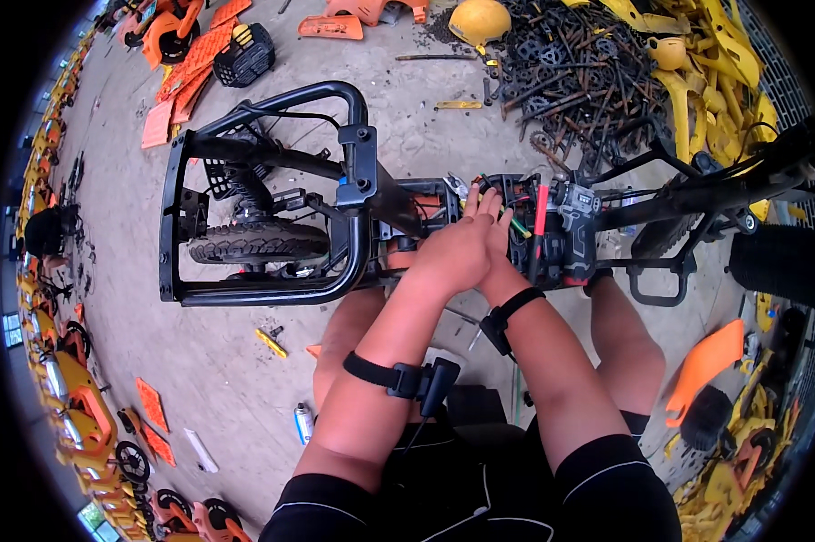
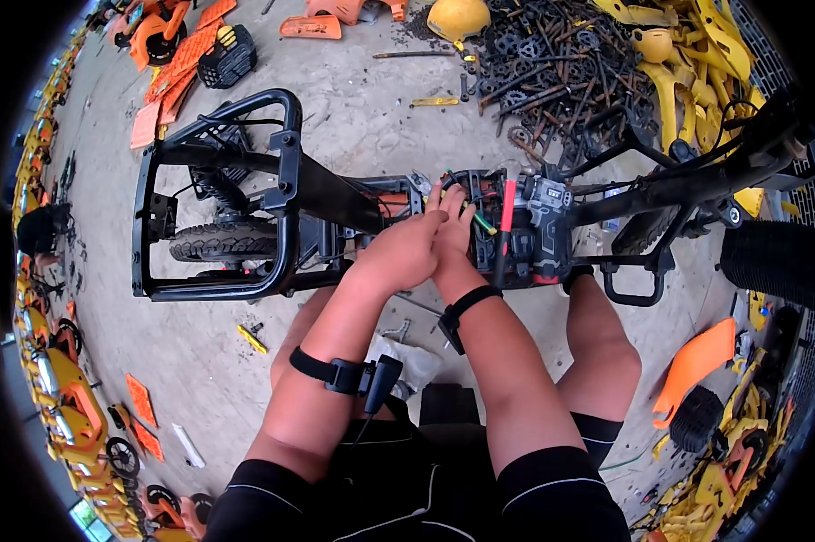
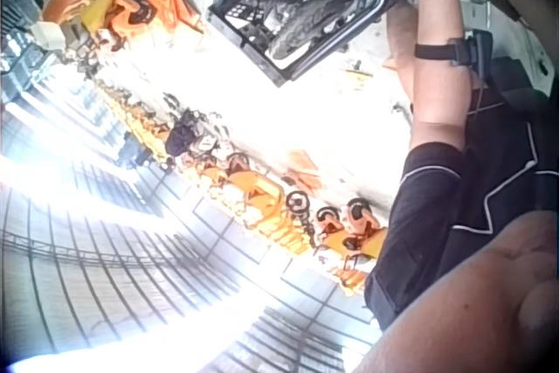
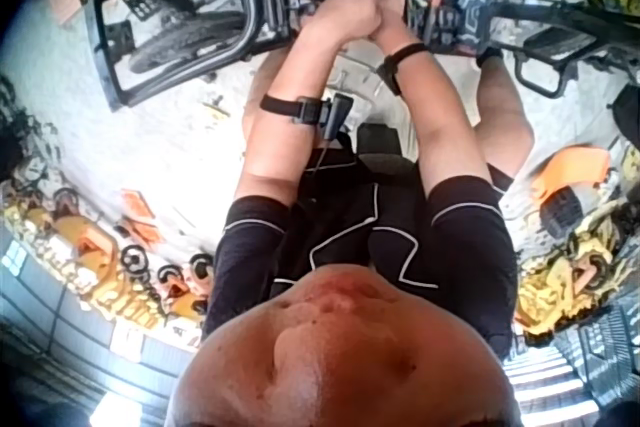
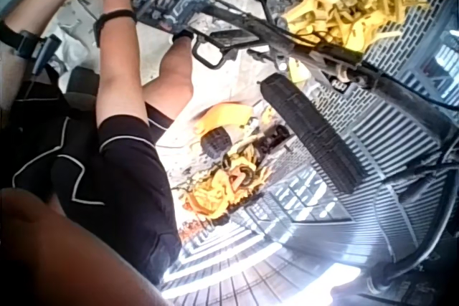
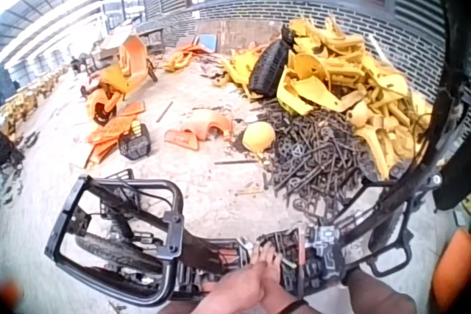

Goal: The person uses pliers to manipulate and connect various electrical wires on the frame of an electric bike while sitting in a workshop.

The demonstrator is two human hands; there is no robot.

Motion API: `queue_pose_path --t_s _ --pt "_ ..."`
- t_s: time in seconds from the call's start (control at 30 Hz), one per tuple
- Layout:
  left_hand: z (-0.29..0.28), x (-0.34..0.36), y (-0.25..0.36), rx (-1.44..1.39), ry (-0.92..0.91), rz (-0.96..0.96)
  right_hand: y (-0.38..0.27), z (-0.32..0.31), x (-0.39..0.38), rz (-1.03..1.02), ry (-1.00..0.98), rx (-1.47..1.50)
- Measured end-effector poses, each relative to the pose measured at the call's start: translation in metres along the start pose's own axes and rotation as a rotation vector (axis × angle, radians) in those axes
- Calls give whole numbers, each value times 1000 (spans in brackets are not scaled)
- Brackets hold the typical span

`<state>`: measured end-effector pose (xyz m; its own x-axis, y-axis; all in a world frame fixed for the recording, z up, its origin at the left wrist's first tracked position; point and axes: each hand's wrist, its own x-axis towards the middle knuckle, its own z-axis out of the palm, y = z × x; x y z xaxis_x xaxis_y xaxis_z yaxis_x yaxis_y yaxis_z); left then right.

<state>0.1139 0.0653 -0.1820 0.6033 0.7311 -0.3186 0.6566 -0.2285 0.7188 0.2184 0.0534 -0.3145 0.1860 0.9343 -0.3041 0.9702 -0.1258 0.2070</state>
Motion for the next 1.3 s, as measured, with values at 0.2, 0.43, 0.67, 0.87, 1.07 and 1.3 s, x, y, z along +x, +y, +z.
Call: queue_pose_path --t_s 0.2,0.43,0.67,0.87,1.07,1.3 --pt "3 3 -2 32 -32 -13 6 -9 -1 -62 -46 -3" --pt "1 4 2 15 -34 -15 4 -18 1 -33 -137 60" --pt "-6 1 4 -7 -53 29 25 -26 6 -121 -154 177" --pt "-4 -2 3 8 -48 30 30 -26 10 -126 -141 98" --pt "-3 -4 -2 11 -25 12 38 -21 15 -200 -105 106" --pt "0 5 0 46 -81 -46 51 7 32 -195 -19 192"
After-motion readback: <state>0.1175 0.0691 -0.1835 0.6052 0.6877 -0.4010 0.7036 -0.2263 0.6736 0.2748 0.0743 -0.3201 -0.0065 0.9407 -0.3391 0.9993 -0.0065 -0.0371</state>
